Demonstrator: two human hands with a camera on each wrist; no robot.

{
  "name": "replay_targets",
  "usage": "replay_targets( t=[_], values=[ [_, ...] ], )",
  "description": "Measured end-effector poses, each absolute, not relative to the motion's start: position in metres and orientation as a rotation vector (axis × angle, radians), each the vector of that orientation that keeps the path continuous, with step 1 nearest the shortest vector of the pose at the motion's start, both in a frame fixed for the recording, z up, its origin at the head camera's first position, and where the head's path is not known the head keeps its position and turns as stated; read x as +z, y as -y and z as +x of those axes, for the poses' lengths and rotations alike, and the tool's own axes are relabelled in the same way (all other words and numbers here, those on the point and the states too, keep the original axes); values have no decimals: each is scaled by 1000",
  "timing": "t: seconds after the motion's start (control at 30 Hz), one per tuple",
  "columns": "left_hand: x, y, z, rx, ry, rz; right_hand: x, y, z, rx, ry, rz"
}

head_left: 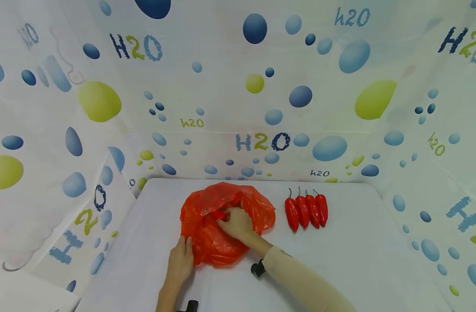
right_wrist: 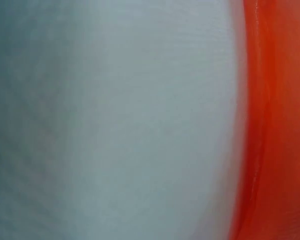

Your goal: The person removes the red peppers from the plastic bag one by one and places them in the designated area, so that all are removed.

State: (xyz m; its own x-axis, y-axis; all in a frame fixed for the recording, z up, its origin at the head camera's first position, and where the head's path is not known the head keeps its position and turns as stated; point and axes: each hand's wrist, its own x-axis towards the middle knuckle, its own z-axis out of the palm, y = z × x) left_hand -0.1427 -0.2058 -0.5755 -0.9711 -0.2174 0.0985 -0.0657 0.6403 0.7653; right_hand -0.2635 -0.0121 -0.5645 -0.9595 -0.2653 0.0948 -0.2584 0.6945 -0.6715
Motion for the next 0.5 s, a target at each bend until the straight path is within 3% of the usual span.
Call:
replay_targets(
  t=[0.5],
  values=[
    [-574,199,-153,-1172,2682,256,-560,-3,-274,-1349,-2760,-280]
  ],
)
